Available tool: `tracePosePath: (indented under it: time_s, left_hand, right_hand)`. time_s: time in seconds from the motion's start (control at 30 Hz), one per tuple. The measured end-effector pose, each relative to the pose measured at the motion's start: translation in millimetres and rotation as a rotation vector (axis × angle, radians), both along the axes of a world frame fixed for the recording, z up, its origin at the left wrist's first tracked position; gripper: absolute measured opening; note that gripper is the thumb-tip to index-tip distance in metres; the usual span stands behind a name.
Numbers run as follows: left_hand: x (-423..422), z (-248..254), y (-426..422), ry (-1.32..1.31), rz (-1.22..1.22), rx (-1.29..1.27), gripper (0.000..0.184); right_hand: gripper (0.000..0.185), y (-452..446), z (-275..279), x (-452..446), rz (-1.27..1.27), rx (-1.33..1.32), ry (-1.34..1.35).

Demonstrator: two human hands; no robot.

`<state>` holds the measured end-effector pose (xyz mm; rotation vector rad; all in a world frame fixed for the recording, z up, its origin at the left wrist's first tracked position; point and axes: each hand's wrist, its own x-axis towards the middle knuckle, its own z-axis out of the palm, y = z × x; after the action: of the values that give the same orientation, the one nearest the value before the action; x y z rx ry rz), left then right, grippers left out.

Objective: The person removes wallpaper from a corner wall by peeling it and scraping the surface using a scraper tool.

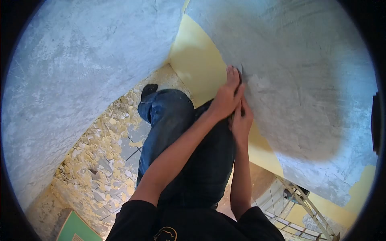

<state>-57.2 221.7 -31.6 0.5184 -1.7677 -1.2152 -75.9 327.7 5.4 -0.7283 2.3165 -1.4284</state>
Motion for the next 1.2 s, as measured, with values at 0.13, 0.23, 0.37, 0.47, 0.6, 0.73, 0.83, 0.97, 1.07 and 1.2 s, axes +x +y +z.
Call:
tracePosePath:
  time_s: [0.13, 0.23, 0.37, 0.47, 0.6, 0.73, 0.83, 0.97, 1.07, 1.2]
  left_hand:
    - [9, 5, 6, 0.059, -0.065, 0.127, 0.053]
    - [6, -2, 10, -0.019, -0.086, 0.006, 0.053]
    - [1, 0, 3, 0.053, 0.009, 0.124, 0.052]
    - [7, 5, 2, 0.045, -0.005, 0.096, 0.052]
    - [-2, 0, -11, 0.018, 0.024, 0.068, 0.052]
    - [5, 5, -1, 0.051, 0.023, 0.156, 0.052]
    - [22, 16, 12, 0.001, -0.063, 0.192, 0.053]
    - [26, 11, 23, -0.027, -0.063, 0.169, 0.053]
    - [20, 6, 17, -0.052, -0.092, 0.165, 0.052]
    - [7, 2, 7, -0.025, 0.023, 0.172, 0.049]
  right_hand:
    - [0.039, 13, -17, -3, 0.031, 0.023, -0.035]
    - [0.039, 8, -29, -10, 0.055, -0.053, 0.147]
    - [0.039, -13, 5, 0, 0.024, 0.026, -0.113]
    - [0.037, 5, -20, -4, 0.045, 0.034, 0.067]
    - [0.036, -12, 1, 2, 0.006, 0.027, 0.021]
    - [0.037, 1, -23, -13, 0.071, 0.029, 0.072]
    - [0.037, 3, -18, -4, 0.074, 0.022, 0.181]
    - [0.036, 5, -5, 0, 0.030, 0.063, 0.057]
    - [0.037, -2, 10, 1, -0.093, 0.137, -0.234]
    - [0.037, -12, -5, -15, 0.050, 0.116, 0.015]
